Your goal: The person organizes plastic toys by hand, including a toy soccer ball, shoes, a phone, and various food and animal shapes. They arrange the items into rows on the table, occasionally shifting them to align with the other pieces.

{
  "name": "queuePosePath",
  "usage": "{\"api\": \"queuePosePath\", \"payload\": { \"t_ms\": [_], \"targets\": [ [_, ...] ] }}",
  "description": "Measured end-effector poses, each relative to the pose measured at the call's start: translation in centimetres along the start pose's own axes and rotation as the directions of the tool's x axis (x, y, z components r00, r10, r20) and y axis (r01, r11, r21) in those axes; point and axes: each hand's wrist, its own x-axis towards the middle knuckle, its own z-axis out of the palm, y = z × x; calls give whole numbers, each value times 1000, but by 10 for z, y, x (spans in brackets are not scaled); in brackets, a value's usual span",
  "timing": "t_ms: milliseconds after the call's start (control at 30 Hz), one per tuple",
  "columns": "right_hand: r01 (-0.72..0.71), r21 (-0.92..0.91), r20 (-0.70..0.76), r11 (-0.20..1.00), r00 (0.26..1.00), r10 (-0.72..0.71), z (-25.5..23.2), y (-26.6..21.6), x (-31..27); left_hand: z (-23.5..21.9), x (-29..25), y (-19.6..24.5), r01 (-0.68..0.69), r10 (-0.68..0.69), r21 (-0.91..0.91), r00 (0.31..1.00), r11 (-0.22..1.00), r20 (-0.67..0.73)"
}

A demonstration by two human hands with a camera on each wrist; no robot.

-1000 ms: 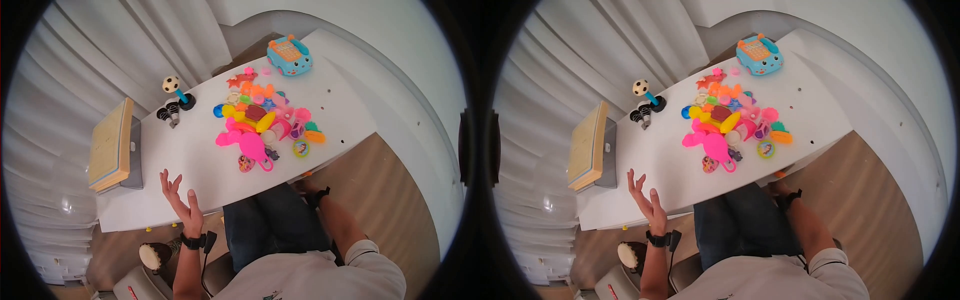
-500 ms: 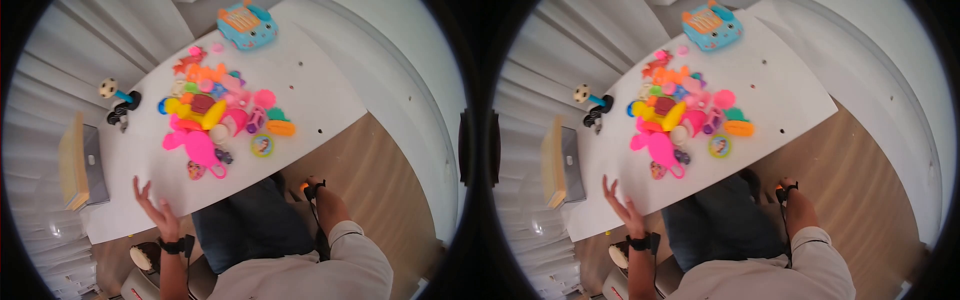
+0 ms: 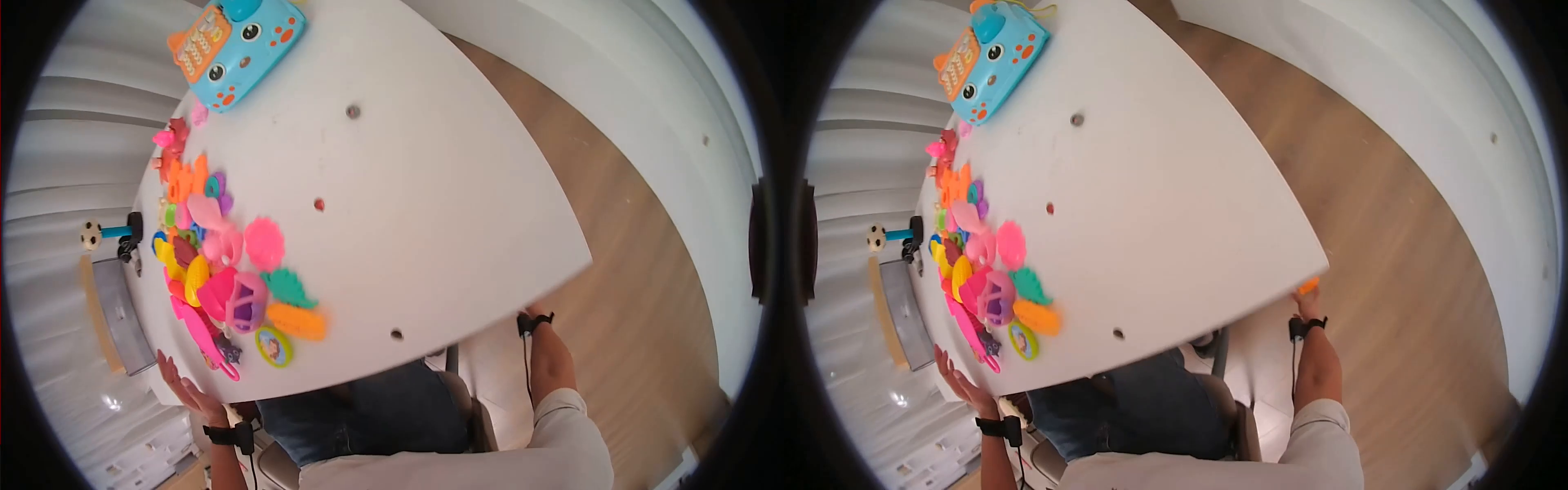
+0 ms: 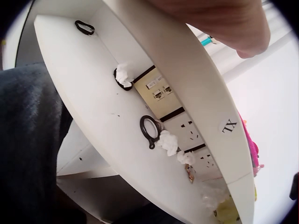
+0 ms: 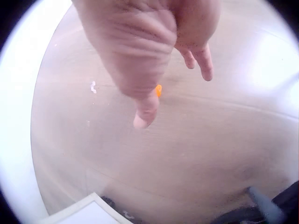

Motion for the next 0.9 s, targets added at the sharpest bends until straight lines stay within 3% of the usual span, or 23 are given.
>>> {"api": "queuePosePath", "payload": {
  "t_ms": [100, 200, 267, 367, 667, 900],
  "targets": [
    [130, 105, 126, 986, 982, -143, 49, -66, 16, 2, 1, 7, 24, -24, -3, 996, 1000, 81],
    [236, 239, 280, 942, 912, -299, 125, -121, 19, 1, 6, 15, 4, -7, 17, 990, 1000, 140],
    [266, 323, 363, 908, 851, -379, 170, -135, 23, 3, 8, 24, 13, -15, 16, 986, 1000, 168],
    [296, 440, 417, 848, 769, -484, 195, -143, 33, 4, 14, 32, 10, -12, 10, 980, 1000, 197],
    [268, 725, 364, 635, 633, -683, 171, -115, 81, -2, 12, 34, 45, -31, -50, 964, 998, 265],
    [379, 830, 158, 409, 542, -825, 13, -173, 89, -5, 10, 31, 117, -86, -138, 973, 983, 215]
  ]
}}
